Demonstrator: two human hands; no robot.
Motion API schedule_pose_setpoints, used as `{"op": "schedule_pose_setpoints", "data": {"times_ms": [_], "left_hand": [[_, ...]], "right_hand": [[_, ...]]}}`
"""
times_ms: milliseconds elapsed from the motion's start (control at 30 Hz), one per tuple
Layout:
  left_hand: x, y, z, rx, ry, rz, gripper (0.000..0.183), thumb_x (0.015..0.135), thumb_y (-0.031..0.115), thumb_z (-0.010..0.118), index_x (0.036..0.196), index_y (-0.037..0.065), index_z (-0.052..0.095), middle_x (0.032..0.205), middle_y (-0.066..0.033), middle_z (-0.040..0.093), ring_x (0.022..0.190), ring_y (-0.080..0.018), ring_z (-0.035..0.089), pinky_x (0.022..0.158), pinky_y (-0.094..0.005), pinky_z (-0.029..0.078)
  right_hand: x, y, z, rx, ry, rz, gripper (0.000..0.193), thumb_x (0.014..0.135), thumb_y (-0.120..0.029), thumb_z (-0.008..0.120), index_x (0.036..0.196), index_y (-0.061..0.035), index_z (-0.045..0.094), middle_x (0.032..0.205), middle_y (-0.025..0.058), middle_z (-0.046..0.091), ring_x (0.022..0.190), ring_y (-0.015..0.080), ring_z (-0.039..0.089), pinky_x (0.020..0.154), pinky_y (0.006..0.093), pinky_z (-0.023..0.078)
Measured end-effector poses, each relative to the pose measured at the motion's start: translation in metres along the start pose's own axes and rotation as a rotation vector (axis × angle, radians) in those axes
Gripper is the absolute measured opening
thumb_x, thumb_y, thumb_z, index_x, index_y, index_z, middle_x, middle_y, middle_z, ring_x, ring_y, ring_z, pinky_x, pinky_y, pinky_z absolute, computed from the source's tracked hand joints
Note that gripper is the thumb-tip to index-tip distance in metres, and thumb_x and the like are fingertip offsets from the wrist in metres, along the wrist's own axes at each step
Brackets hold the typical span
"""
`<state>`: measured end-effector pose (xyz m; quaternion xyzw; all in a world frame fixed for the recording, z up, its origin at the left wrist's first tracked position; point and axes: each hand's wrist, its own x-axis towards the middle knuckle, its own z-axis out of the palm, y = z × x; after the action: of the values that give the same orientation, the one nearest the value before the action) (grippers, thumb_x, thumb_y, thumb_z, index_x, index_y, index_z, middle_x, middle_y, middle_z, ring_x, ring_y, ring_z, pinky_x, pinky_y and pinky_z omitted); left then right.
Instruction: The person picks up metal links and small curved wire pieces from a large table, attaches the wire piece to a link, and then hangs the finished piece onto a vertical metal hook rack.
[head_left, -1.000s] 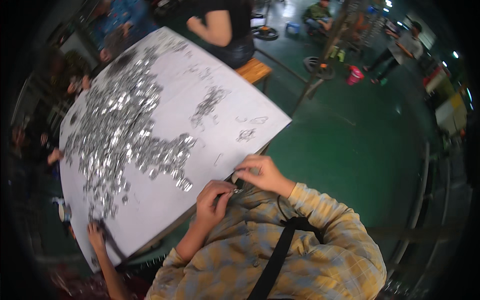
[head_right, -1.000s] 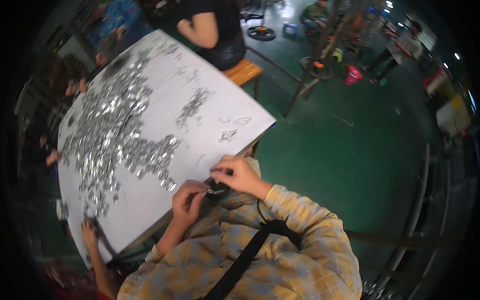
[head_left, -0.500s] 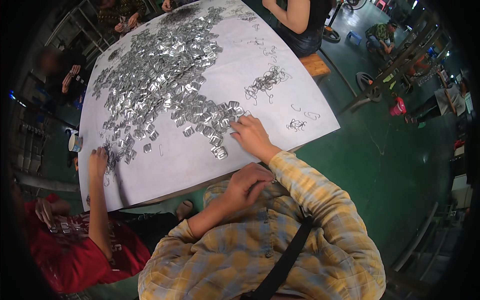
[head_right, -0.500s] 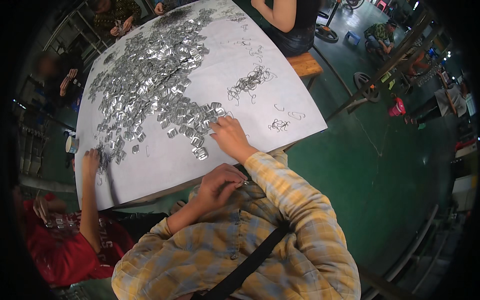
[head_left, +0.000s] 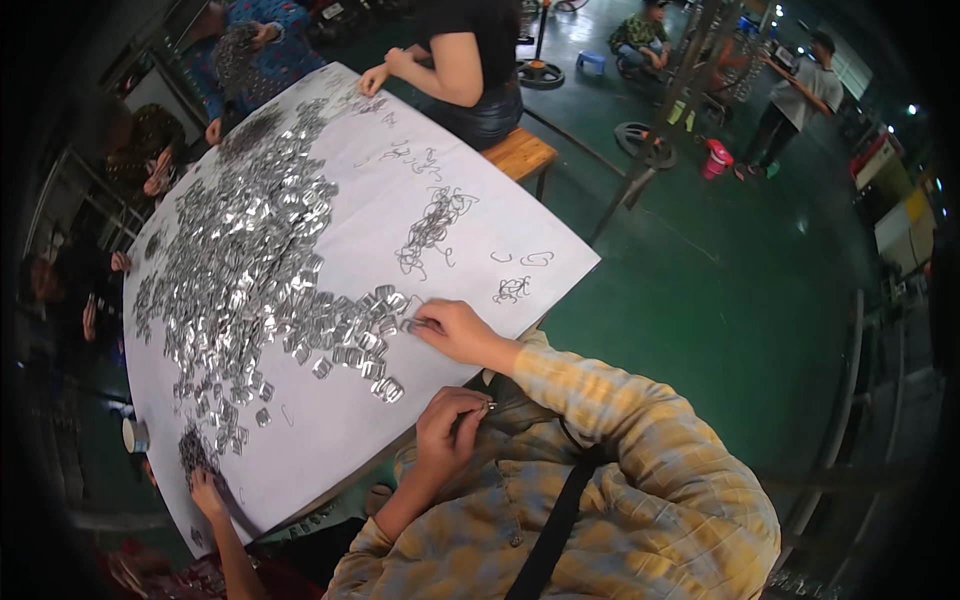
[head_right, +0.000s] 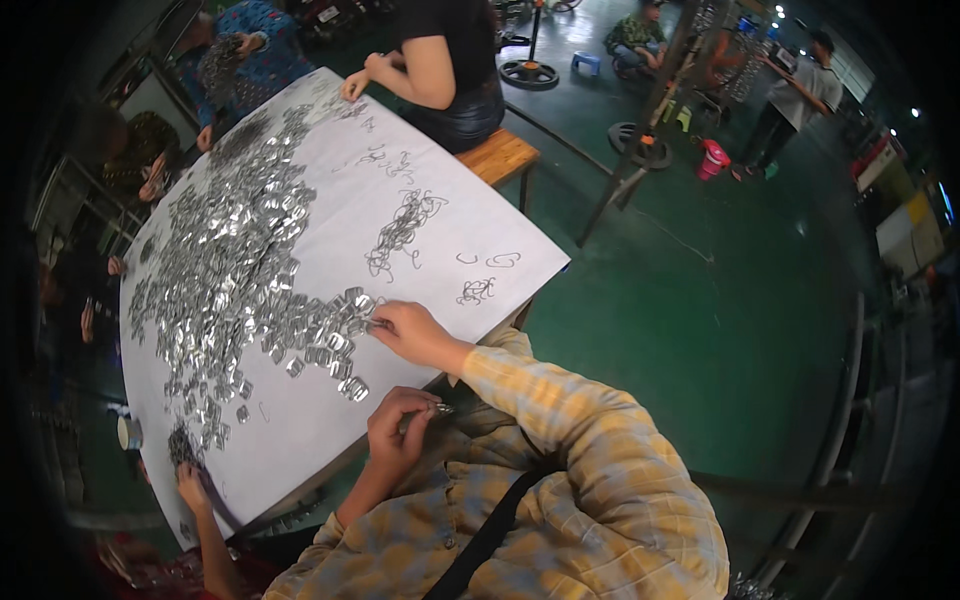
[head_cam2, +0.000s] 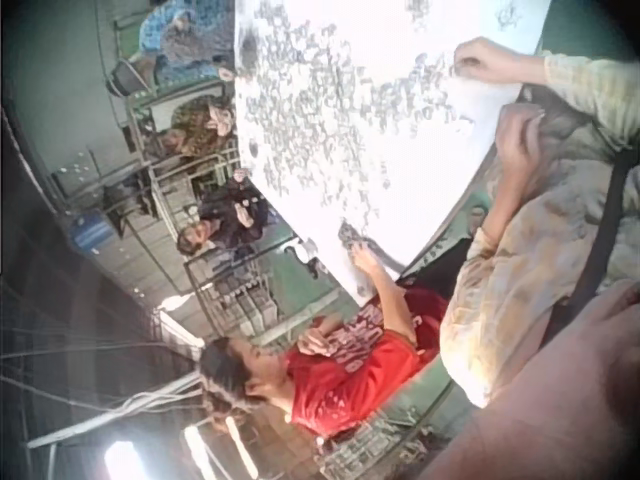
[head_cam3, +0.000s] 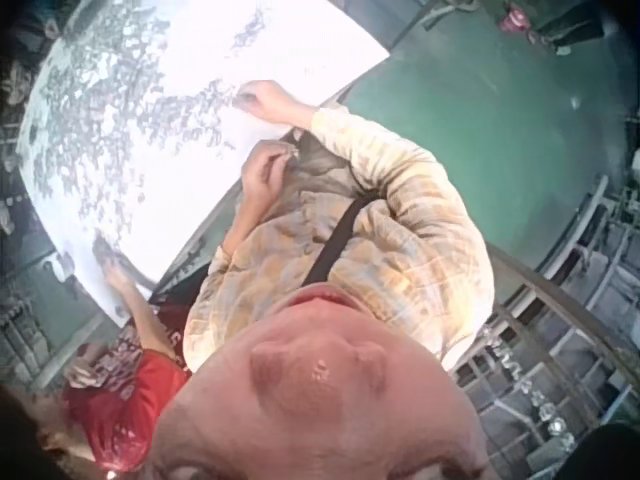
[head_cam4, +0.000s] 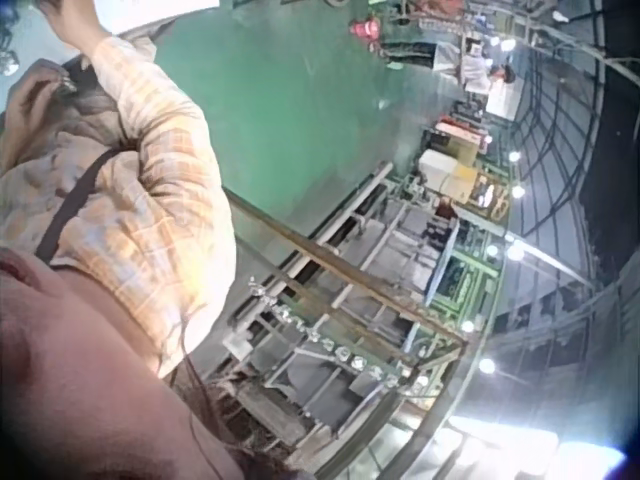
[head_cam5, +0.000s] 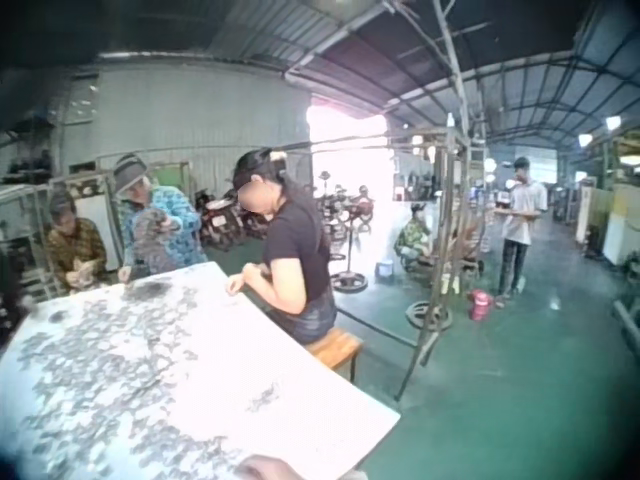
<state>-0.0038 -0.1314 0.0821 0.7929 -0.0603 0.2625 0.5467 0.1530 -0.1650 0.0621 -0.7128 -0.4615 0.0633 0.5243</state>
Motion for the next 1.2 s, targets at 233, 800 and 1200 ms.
{"op": "schedule_pose_setpoints", "data": {"times_ms": [233, 800, 1200], "left_hand": [[0.007, -0.01, 0.015, -0.003, 0.049, -0.078, 0.009, 0.076, -0.006, 0.059, 0.082, 0.0, 0.056, 0.081, -0.0121, 0.062, 0.075, -0.0245, 0.06, 0.068, -0.031, 0.047], [0.008, -0.01, 0.024, 0.066, 0.023, -0.126, 0.005, 0.079, -0.005, 0.057, 0.083, -0.002, 0.055, 0.077, -0.0089, 0.059, 0.071, -0.0133, 0.057, 0.066, -0.0241, 0.045], [0.008, -0.007, 0.019, 0.016, 0.004, -0.132, 0.008, 0.076, -0.005, 0.061, 0.082, -0.001, 0.058, 0.079, -0.0122, 0.061, 0.07, -0.0215, 0.059, 0.063, -0.0279, 0.046]], "right_hand": [[-0.067, -0.037, -0.08, 0.16, -0.073, 0.361, 0.015, 0.079, -0.014, 0.068, 0.087, -0.0022, 0.063, 0.056, -0.002, 0.049, 0.053, 0.0039, 0.042, 0.048, 0.023, 0.035], [-0.094, -0.05, -0.082, 0.28, -0.13, 0.396, 0.013, 0.086, -0.01, 0.06, 0.093, 0.0007, 0.062, 0.073, 0.0017, 0.062, 0.064, 0.0037, 0.051, 0.056, 0.0211, 0.041], [-0.095, -0.065, -0.086, 0.125, -0.023, 0.159, 0.013, 0.08, -0.007, 0.064, 0.09, -0.001, 0.064, 0.072, 0.0067, 0.058, 0.059, 0.0147, 0.052, 0.052, 0.027, 0.04]]}}
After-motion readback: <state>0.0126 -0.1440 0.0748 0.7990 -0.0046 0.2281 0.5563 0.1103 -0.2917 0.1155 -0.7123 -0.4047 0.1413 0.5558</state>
